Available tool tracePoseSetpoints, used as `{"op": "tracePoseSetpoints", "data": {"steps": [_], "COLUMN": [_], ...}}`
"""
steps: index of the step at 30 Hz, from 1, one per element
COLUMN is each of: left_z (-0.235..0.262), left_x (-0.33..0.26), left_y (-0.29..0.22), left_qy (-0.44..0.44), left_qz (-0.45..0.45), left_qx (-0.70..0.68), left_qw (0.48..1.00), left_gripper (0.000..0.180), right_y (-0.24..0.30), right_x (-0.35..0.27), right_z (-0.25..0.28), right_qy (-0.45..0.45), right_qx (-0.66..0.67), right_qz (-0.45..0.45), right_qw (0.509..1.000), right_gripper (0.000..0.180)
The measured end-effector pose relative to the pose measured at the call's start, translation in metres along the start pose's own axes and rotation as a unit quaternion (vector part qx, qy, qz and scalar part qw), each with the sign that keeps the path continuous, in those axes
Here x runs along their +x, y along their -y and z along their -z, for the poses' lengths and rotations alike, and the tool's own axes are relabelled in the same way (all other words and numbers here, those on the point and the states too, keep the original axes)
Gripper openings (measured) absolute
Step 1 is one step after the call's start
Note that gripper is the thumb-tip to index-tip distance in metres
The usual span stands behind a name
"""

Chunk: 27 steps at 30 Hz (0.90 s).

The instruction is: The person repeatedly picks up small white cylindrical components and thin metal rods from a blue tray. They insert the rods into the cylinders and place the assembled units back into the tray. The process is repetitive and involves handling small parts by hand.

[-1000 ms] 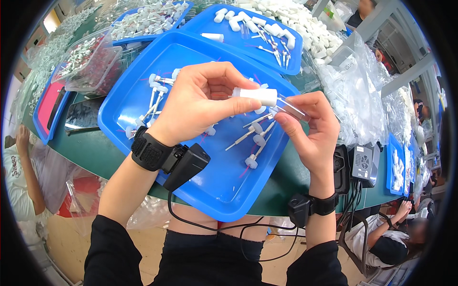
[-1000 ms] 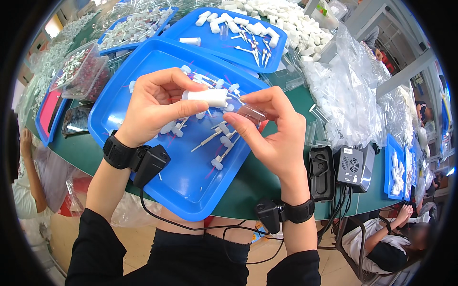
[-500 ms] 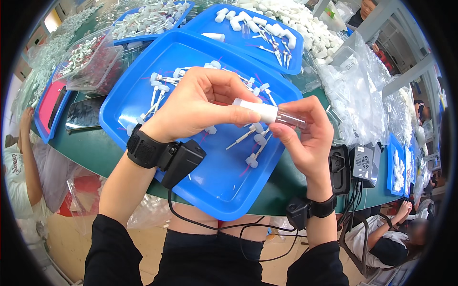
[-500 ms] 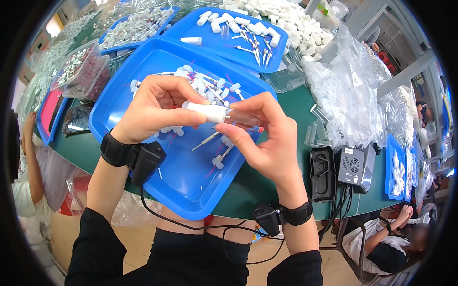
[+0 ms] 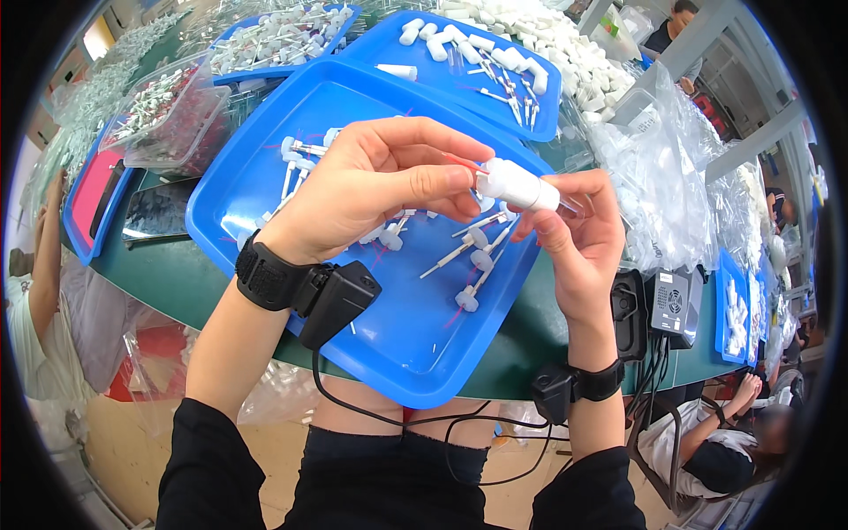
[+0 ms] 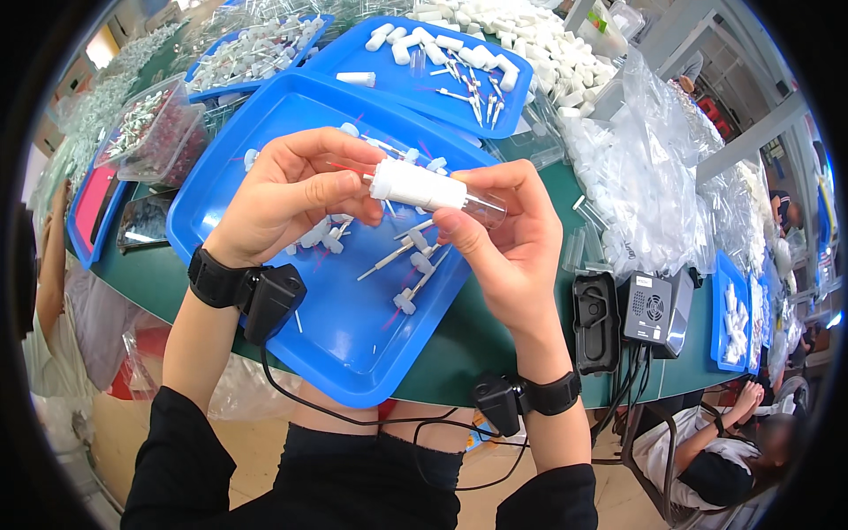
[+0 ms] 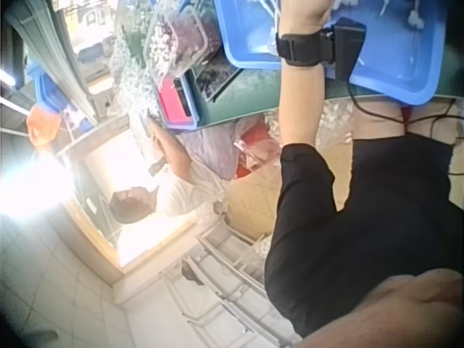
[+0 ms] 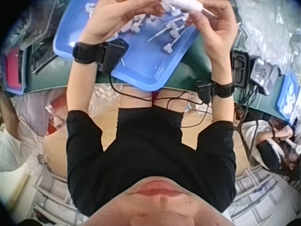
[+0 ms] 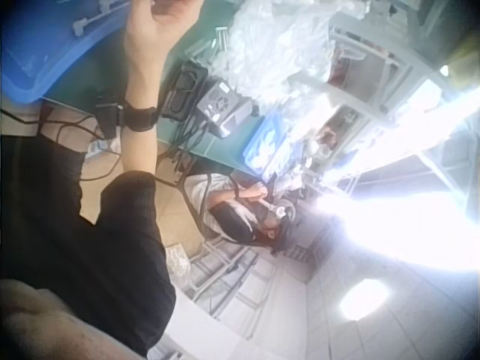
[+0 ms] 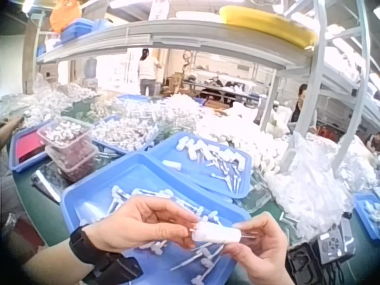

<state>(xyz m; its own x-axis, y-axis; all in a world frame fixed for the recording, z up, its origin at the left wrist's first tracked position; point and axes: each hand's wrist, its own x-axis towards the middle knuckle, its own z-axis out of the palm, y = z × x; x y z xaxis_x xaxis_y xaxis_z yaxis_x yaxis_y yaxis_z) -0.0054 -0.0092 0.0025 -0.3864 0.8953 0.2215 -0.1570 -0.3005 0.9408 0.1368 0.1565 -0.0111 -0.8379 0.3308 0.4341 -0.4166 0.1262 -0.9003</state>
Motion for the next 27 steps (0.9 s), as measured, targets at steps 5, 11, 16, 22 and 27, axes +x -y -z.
{"op": "tracePoseSetpoints", "data": {"steps": [5, 11, 16, 22, 27], "left_z": [-0.001, 0.005, 0.001, -0.006, -0.009], "left_x": [-0.001, -0.003, -0.001, -0.002, 0.0], "left_y": [-0.004, 0.0, -0.002, 0.0, 0.006], "left_qy": [-0.015, 0.046, 0.024, -0.055, -0.048], "left_qz": [0.01, 0.037, 0.052, -0.019, -0.052], "left_qx": [0.0, -0.059, -0.081, 0.088, 0.094], "left_qw": [1.0, 0.996, 0.995, 0.994, 0.993], "left_gripper": [0.019, 0.016, 0.024, 0.028, 0.023], "right_y": [0.0, 0.003, 0.007, 0.006, 0.004], "right_x": [0.0, -0.003, -0.002, -0.003, -0.003], "right_z": [-0.003, -0.005, -0.004, -0.009, -0.011], "right_qy": [0.007, 0.027, 0.006, -0.004, 0.012], "right_qx": [-0.013, -0.022, -0.095, -0.114, -0.164], "right_qz": [0.014, 0.013, 0.027, 0.035, 0.092], "right_qw": [1.0, 0.999, 0.995, 0.993, 0.982], "right_gripper": [0.027, 0.028, 0.028, 0.027, 0.026]}}
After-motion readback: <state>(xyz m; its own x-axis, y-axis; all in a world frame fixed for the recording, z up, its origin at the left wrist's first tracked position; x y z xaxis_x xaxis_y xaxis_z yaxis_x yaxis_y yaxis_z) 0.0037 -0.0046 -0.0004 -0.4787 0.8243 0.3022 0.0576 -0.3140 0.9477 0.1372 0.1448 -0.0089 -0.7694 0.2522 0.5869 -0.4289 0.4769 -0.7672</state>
